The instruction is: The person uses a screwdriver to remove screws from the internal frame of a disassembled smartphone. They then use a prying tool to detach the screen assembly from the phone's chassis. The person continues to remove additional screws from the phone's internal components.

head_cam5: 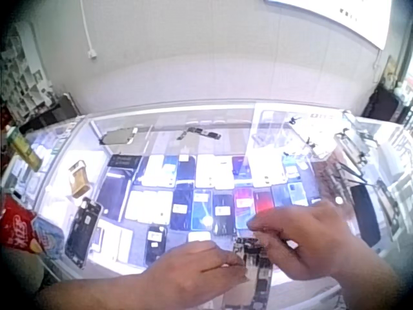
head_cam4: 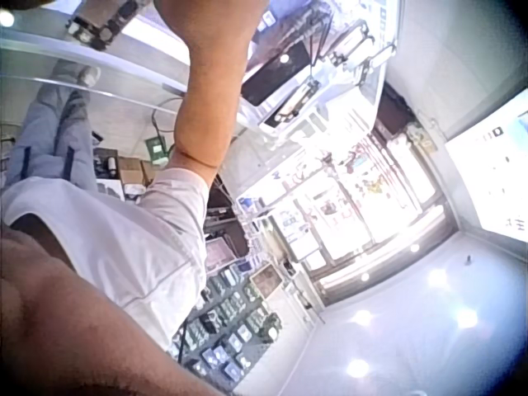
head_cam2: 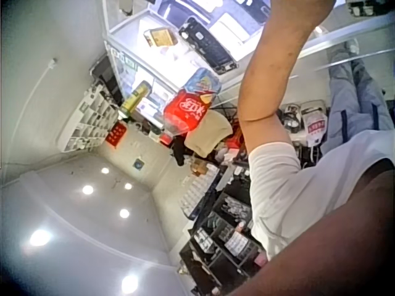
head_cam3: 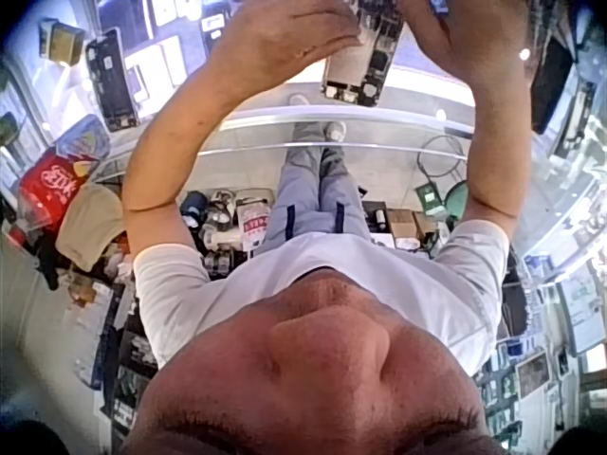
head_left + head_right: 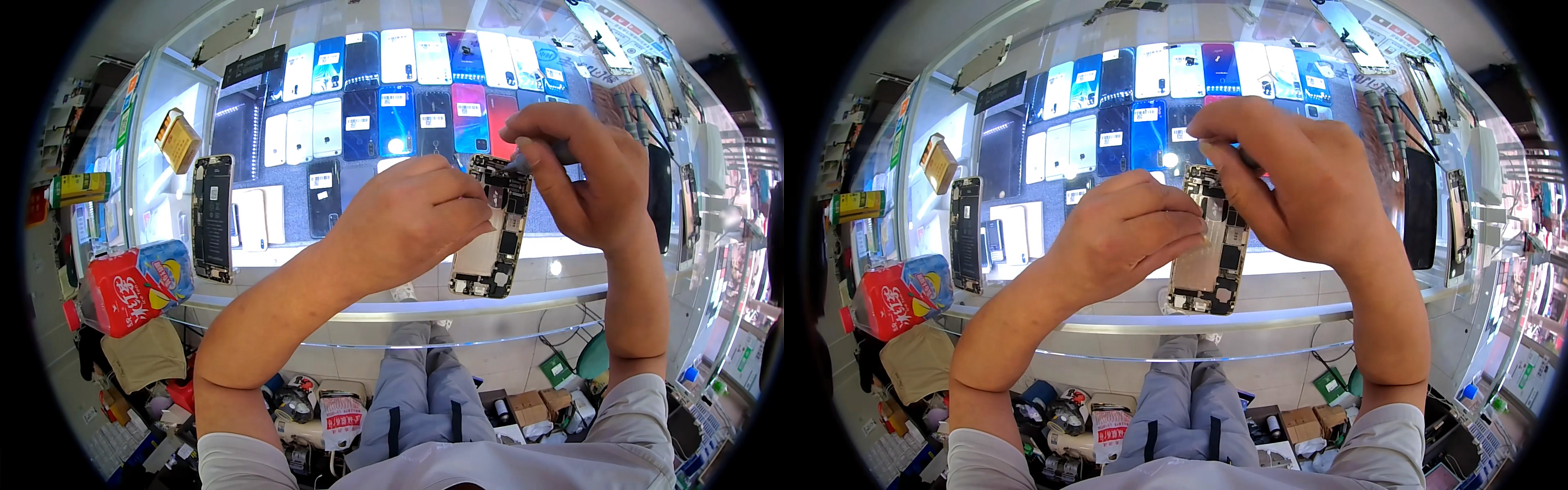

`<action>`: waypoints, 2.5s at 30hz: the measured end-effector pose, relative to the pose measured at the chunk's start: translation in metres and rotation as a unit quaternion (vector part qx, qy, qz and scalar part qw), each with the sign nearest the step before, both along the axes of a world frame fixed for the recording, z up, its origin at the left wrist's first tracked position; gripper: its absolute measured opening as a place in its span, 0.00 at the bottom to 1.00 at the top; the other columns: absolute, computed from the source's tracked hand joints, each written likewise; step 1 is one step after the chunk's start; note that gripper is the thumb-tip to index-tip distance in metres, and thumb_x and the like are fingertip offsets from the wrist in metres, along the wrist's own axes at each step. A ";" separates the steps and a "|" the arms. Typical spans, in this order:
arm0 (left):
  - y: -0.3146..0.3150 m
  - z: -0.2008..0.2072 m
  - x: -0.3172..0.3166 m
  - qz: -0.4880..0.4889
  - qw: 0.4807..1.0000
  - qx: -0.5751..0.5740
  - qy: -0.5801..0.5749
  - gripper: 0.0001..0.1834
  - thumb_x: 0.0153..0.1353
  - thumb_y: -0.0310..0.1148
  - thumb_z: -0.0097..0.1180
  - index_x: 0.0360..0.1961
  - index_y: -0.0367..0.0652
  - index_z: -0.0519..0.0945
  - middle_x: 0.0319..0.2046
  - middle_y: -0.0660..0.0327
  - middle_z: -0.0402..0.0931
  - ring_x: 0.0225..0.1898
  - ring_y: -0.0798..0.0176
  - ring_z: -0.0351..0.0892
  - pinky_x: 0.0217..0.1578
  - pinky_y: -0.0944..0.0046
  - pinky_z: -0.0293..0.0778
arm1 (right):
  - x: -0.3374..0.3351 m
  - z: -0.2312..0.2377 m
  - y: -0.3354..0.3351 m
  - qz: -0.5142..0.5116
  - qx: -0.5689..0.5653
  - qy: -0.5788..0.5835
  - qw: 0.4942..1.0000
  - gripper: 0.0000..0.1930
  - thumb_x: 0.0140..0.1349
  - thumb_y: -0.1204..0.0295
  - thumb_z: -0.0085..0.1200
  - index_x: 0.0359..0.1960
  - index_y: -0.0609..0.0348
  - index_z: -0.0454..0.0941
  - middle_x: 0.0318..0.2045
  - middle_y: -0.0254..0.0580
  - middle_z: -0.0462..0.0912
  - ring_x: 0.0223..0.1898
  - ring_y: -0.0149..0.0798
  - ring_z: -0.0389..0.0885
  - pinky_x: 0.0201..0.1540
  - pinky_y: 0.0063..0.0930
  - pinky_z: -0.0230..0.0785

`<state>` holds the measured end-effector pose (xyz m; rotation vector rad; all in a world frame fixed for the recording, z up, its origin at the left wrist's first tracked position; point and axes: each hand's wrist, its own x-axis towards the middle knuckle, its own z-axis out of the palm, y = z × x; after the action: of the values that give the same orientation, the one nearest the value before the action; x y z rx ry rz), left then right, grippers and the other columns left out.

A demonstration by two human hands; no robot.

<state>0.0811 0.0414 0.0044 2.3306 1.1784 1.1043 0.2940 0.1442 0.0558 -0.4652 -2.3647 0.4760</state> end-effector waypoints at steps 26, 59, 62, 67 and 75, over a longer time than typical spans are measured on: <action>0.019 0.003 -0.027 0.186 0.974 0.081 0.095 0.07 0.58 0.26 0.73 0.37 0.42 0.88 0.32 0.58 0.80 0.32 0.54 0.81 0.31 0.57 0.77 | 0.001 -0.010 0.002 -0.020 -0.165 0.203 0.965 0.07 0.71 0.83 0.56 0.48 0.70 0.82 0.36 0.44 0.88 0.37 0.32 0.92 0.37 0.20 0.82; -0.004 0.015 -0.010 0.005 0.995 0.047 0.093 0.11 0.53 0.25 0.72 0.39 0.41 0.88 0.38 0.59 0.82 0.36 0.54 0.81 0.35 0.56 0.74 | 0.004 -0.014 -0.011 -0.010 0.094 -0.244 0.965 0.06 0.56 0.74 0.60 0.30 0.59 0.75 0.29 0.42 0.77 0.25 0.48 0.84 0.23 0.41 0.76; -0.005 0.010 -0.005 -0.075 0.993 0.037 0.089 0.12 0.50 0.25 0.71 0.38 0.40 0.87 0.42 0.59 0.83 0.37 0.55 0.82 0.38 0.56 0.74 | 0.002 -0.014 -0.014 -0.011 0.103 -0.269 0.957 0.06 0.56 0.73 0.61 0.31 0.58 0.75 0.30 0.41 0.77 0.24 0.46 0.84 0.23 0.40 0.75; -0.007 0.004 -0.004 -0.085 0.993 0.035 0.080 0.08 0.51 0.25 0.68 0.35 0.38 0.86 0.42 0.59 0.83 0.40 0.56 0.81 0.38 0.57 0.75 | -0.005 -0.008 -0.024 -0.018 0.123 -0.296 0.947 0.06 0.56 0.72 0.61 0.31 0.56 0.76 0.30 0.40 0.76 0.26 0.43 0.84 0.23 0.39 0.75; -0.011 0.005 -0.004 -0.083 0.991 0.016 0.103 0.07 0.54 0.26 0.67 0.34 0.37 0.86 0.41 0.59 0.83 0.43 0.57 0.81 0.39 0.57 0.77 | -0.008 -0.010 -0.022 -0.017 0.145 -0.296 0.944 0.07 0.56 0.72 0.62 0.31 0.55 0.75 0.29 0.38 0.74 0.27 0.41 0.84 0.22 0.36 0.76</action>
<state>0.0770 0.0304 0.0095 2.5632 1.0166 0.8500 0.2856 0.1218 0.0460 -0.5674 -2.9312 -0.0523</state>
